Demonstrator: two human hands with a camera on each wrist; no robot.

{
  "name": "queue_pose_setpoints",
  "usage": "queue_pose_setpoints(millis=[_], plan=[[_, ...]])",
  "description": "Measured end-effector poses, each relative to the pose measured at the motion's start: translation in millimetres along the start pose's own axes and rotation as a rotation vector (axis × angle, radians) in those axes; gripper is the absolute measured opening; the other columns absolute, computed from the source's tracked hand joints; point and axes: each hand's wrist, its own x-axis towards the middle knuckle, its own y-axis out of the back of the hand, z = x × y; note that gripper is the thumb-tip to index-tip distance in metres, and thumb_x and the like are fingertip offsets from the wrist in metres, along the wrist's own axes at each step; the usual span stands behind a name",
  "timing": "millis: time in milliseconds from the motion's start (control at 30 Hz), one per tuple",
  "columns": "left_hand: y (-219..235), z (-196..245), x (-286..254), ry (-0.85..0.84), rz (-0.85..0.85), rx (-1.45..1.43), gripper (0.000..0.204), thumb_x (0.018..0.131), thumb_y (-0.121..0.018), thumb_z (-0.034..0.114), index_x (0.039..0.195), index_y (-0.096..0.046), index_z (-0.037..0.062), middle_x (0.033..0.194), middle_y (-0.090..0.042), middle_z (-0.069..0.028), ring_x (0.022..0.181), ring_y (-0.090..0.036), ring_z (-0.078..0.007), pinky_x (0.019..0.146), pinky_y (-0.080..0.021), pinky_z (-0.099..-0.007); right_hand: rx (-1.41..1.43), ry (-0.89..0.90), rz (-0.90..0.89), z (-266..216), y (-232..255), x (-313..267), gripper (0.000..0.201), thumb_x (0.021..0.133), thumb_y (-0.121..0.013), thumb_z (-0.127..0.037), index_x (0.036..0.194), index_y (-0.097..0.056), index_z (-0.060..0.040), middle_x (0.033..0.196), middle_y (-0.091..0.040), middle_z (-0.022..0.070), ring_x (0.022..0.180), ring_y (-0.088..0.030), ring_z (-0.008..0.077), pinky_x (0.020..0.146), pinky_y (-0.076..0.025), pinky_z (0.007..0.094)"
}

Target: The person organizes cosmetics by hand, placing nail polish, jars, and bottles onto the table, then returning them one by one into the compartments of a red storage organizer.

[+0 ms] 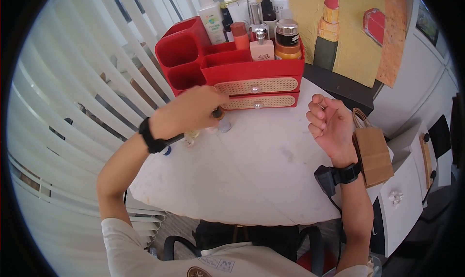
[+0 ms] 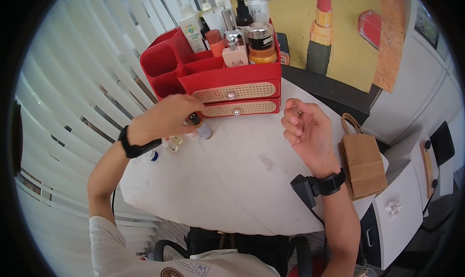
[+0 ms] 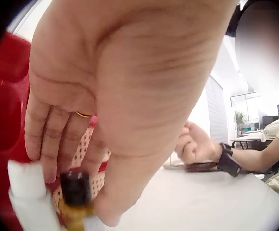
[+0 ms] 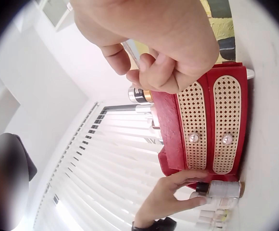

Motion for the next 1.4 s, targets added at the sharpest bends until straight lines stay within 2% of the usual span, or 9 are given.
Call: queue_pose_setpoints(millis=[167, 300, 567, 733, 800, 867, 967, 1167, 1400], plan=[[76, 16, 17, 0.142, 0.259, -0.044, 0.032, 0.083, -0.075, 0.025, 0.099, -0.065, -0.0006, 0.092, -0.07, -0.0119, 0.079, -0.067, -0.021, 0.073, -0.053, -0.0319, 0.028, -0.013, 0.006, 1, 0, -1, 0.021, 0.094, -0.05, -0.025, 0.099, -0.058, -0.0063, 0.071, -0.045, -0.003, 0.056, -0.035, 0.0067, 0.048, -0.026, 0.0211], [74, -29, 67, 0.117, 0.621, 0.1, 0.038, 0.086, -0.073, 0.031, 0.102, -0.063, -0.0015, 0.087, -0.07, -0.0142, 0.076, -0.067, -0.0194, 0.071, -0.053, -0.0312, 0.022, -0.022, 0.005, 1, 1, 0, 0.021, 0.094, -0.051, -0.025, 0.099, -0.058, -0.0061, 0.071, -0.046, -0.0028, 0.057, -0.035, 0.0069, 0.049, -0.027, 0.0214], [36, -50, 113, 0.116, 0.673, -0.046, 0.047, 0.08, -0.077, 0.025, 0.106, -0.049, -0.001, 0.089, -0.07, -0.0205, 0.082, -0.07, -0.0278, 0.073, -0.055, -0.0352, 0.043, -0.016, 0.004, -2, 2, 0, 0.02, 0.094, -0.052, -0.025, 0.099, -0.059, -0.0063, 0.071, -0.046, -0.0028, 0.057, -0.036, 0.007, 0.049, -0.027, 0.0216], [67, -29, 90, 0.258, 0.747, -0.145, 0.053, 0.081, -0.077, 0.025, 0.116, -0.048, -0.0019, 0.098, -0.07, -0.0211, 0.086, -0.07, -0.0268, 0.079, -0.055, -0.0361, 0.013, -0.01, 0.045, 1, 0, 0, 0.021, 0.094, -0.052, -0.026, 0.099, -0.058, -0.0068, 0.07, -0.045, -0.0036, 0.056, -0.035, 0.0065, 0.049, -0.026, 0.0212], [88, -28, 69, 0.16, 0.823, -0.043, 0.053, 0.082, -0.076, 0.024, 0.124, -0.051, 0.0037, 0.108, -0.07, -0.0149, 0.095, -0.068, -0.0214, 0.083, -0.053, -0.0325, 0.013, -0.009, 0.052, 0, 0, -1, 0.021, 0.093, -0.052, -0.026, 0.099, -0.058, -0.007, 0.07, -0.045, -0.0038, 0.056, -0.035, 0.0064, 0.049, -0.026, 0.0211], [102, -22, 42, 0.037, 0.823, -0.002, 0.042, 0.084, -0.075, 0.022, 0.119, -0.057, 0.005, 0.101, -0.068, -0.0079, 0.094, -0.063, -0.0149, 0.081, -0.052, -0.0296, 0.017, -0.006, 0.052, -1, -1, -1, 0.021, 0.093, -0.053, -0.026, 0.099, -0.058, -0.0073, 0.07, -0.045, -0.004, 0.056, -0.035, 0.0062, 0.049, -0.026, 0.021], [99, 10, -4, 0.114, 0.515, -0.218, 0.028, 0.082, -0.073, 0.011, 0.106, -0.061, 0.0028, 0.087, -0.058, 0.0012, 0.087, -0.056, -0.008, 0.077, -0.05, -0.026, -0.002, 0.001, 0.038, -2, 0, -1, 0.02, 0.093, -0.053, -0.027, 0.099, -0.057, -0.0076, 0.07, -0.044, -0.0041, 0.056, -0.035, 0.0061, 0.049, -0.026, 0.021], [19, 30, -47, 0.086, 0.163, -0.233, 0.032, 0.069, -0.071, -0.003, 0.1, -0.063, 0.0018, 0.086, -0.063, -0.0078, 0.077, -0.065, -0.0187, 0.072, -0.053, -0.0296, -0.01, -0.001, 0.04, 0, 1, 0, 0.02, 0.094, -0.052, -0.026, 0.099, -0.057, -0.007, 0.07, -0.044, -0.0039, 0.056, -0.035, 0.0061, 0.048, -0.026, 0.0209], [-28, 22, -55, 0.215, 0.183, -0.183, 0.031, 0.071, -0.07, -0.001, 0.099, -0.059, 0.0036, 0.086, -0.063, -0.0096, 0.079, -0.067, -0.0236, 0.072, -0.054, -0.0337, -0.003, -0.005, 0.054, -1, -1, -1, 0.021, 0.095, -0.051, -0.026, 0.099, -0.057, -0.0064, 0.07, -0.044, -0.0032, 0.056, -0.035, 0.0067, 0.048, -0.026, 0.0212]])
